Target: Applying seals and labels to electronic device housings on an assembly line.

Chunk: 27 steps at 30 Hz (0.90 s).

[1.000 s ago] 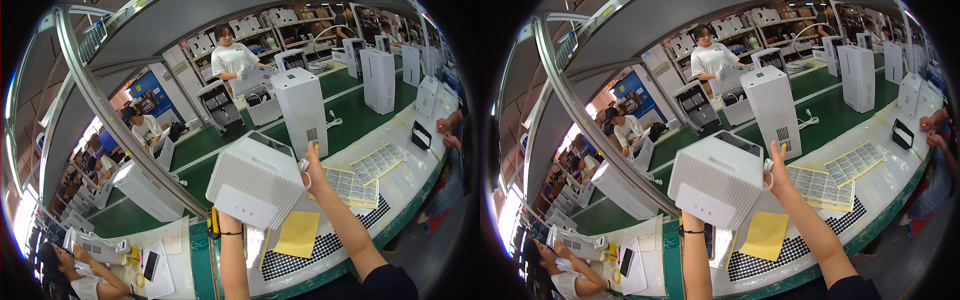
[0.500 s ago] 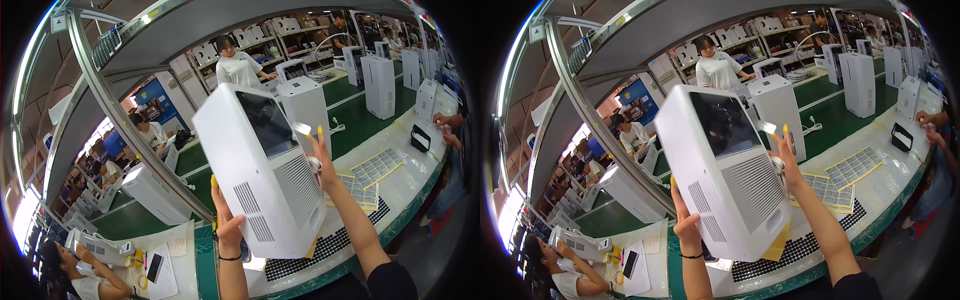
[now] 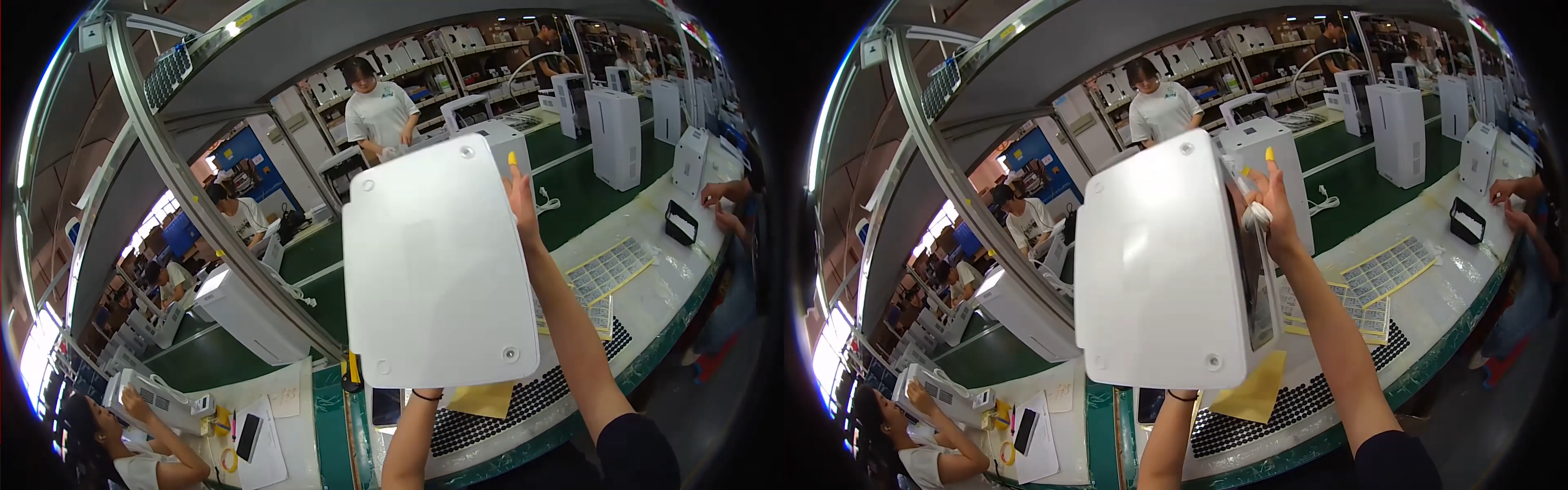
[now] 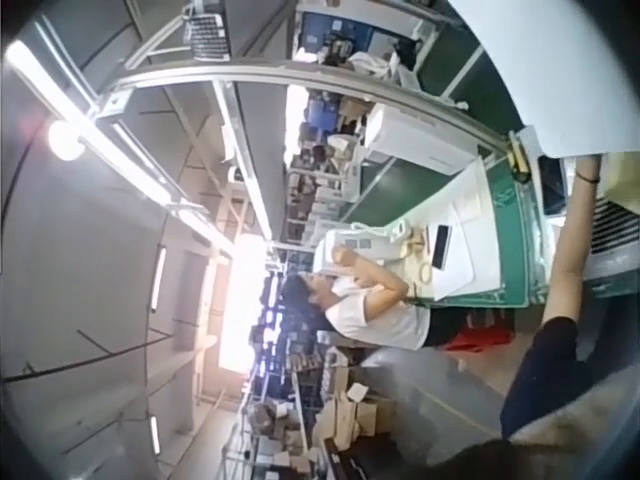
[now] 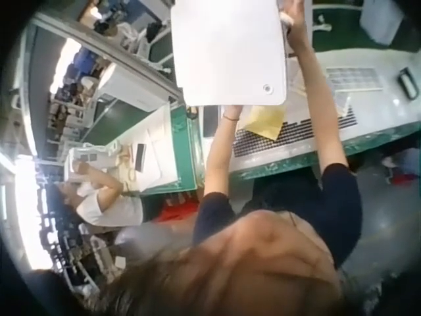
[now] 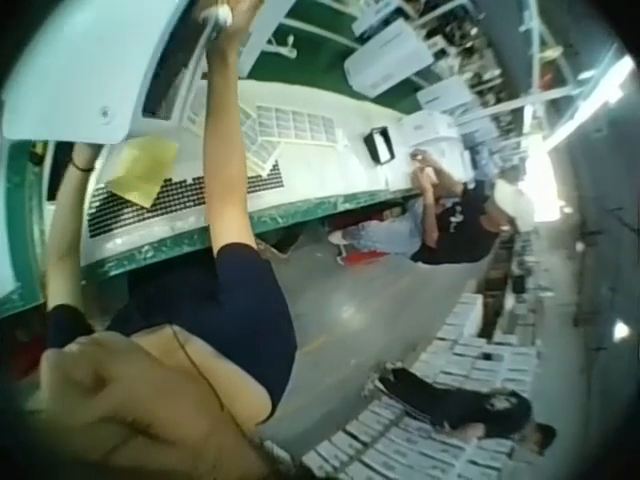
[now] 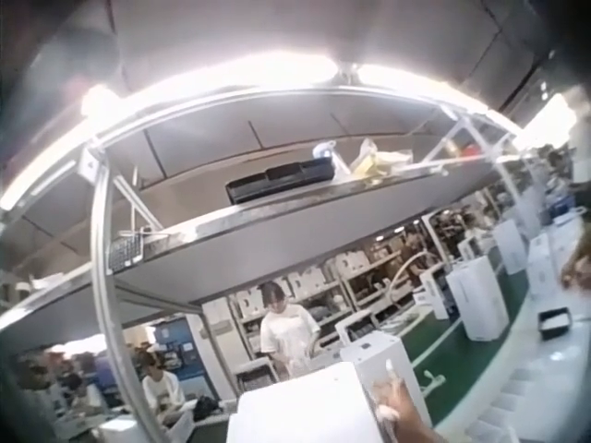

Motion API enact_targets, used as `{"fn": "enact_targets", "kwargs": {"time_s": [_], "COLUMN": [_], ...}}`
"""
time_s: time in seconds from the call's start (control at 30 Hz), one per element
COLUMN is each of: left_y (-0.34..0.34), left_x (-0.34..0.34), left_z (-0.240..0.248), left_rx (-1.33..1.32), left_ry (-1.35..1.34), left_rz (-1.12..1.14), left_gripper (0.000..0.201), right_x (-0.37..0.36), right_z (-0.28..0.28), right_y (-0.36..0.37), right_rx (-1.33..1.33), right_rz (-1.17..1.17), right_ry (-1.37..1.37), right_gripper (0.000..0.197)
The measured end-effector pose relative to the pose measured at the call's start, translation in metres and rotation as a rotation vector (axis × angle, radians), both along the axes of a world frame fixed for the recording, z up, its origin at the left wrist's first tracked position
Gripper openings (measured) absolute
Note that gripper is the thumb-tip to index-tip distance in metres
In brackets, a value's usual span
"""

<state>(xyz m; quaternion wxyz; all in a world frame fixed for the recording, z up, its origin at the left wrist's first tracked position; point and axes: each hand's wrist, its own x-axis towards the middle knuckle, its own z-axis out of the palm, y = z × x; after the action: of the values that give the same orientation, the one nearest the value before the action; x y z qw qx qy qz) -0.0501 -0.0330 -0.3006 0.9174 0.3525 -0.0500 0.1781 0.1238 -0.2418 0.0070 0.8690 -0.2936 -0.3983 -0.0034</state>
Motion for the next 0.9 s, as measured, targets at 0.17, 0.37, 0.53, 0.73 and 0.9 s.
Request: {"fn": "enact_targets", "kwargs": {"time_s": [0.17, 0.37, 0.53, 0.73, 0.9], "left_y": [-0.066, -0.078, -0.064, -0.104, -0.104], "left_x": [-0.019, -0.026, -0.017, -0.07, -0.114], "left_z": [0.137, 0.145, 0.095, 0.113, 0.083], "left_rx": [1.071, 0.526, 1.758, 1.511, 0.72], "left_ry": [0.136, 0.104, -0.104, -0.012, -0.061], "left_rz": [0.102, -0.096, 0.772, 0.493, 0.155], "left_gripper": [0.048, 0.048, 0.052, 0.056, 0.066], "right_x": [0.033, 0.033, -0.003, -0.01, -0.044], "right_z": [-0.045, -0.06, -0.062, -0.067, -0.032], "right_y": [-0.029, -0.02, 0.013, 0.013, -0.011], "right_rx": [0.187, 0.07, 0.004, 0.005, -0.438], "right_rz": [0.141, 0.096, 0.116, 0.151, -0.014], "right_ry": [-0.092, -0.001, 0.305, 0.403, 0.315], "right_gripper": [0.066, 0.065, 0.066, 0.071, 0.071]}}
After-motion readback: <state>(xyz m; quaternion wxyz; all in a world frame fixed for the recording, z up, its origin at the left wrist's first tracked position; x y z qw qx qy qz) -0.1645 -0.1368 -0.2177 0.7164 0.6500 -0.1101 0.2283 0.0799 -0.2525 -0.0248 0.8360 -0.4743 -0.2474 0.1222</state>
